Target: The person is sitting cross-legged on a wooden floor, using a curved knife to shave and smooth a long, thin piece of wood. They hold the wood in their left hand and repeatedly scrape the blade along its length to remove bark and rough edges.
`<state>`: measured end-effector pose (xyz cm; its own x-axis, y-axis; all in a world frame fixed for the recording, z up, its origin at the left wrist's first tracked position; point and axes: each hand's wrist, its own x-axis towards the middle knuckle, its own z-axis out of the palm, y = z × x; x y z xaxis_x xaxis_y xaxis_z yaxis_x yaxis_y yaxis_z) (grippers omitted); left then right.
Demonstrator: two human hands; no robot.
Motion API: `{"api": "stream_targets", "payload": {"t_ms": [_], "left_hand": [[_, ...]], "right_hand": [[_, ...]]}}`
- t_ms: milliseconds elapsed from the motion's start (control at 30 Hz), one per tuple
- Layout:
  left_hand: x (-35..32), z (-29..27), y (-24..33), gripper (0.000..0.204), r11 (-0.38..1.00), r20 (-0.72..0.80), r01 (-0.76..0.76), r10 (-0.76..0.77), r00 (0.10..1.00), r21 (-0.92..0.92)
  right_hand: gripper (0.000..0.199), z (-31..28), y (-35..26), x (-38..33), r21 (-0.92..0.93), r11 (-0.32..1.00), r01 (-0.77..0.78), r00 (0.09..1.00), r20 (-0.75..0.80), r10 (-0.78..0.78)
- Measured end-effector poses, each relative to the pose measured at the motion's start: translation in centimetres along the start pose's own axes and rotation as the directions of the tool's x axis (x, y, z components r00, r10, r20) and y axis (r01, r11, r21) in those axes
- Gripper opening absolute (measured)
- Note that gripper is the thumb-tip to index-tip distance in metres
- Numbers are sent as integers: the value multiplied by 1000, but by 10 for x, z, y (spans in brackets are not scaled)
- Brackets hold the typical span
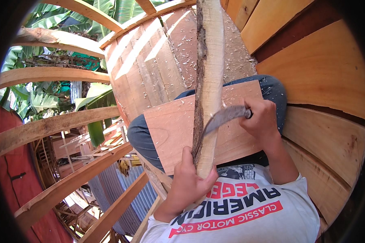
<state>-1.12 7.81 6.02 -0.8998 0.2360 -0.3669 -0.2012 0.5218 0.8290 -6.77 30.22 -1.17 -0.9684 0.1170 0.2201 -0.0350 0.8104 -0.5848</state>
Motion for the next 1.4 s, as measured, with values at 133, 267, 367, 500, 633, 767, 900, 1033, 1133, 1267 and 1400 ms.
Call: {"api": "stream_targets", "payload": {"t_ms": [133,267,367,500,633,767,900,1033,1133,1267,1400], "left_hand": [[-13,4,5,41,973,310,204,-162,937,-107],[-5,3,-12,40,978,133,180,-166,977,-105],[1,4,-25,39,989,-6,30,-31,999,-145],[2,9,-18,38,983,33,36,-31,999,-181],[-4,12,-16,39,984,86,4,11,996,-179],[-8,11,-1,41,974,244,163,-121,962,-158],[-4,10,0,43,954,173,214,-180,968,-211],[3,10,-18,41,988,-25,-16,13,1000,-155],[3,11,-9,39,996,1,16,-16,1000,-89],[4,17,-1,39,997,-17,-44,45,999,58],[1,18,9,40,988,-20,120,-118,993,101]], "right_hand": [[19,-30,52,43,-83,936,-342,923,-216,318],[25,-40,22,20,2,997,-78,995,-61,78],[26,-15,-12,-20,46,996,82,985,147,-88],[26,1,-18,-41,63,997,32,971,236,-46],[21,-7,-10,-27,16,1000,7,984,176,-10],[17,-16,27,2,-76,991,-112,994,7,113],[18,-26,11,-7,18,999,-51,997,59,50],[20,-16,-14,-36,39,998,52,951,302,-62],[21,-10,-11,-45,21,999,46,953,299,-50],[22,-7,0,-44,-52,997,65,956,288,-48],[24,-4,5,-36,-85,993,78,971,234,-57]]}}
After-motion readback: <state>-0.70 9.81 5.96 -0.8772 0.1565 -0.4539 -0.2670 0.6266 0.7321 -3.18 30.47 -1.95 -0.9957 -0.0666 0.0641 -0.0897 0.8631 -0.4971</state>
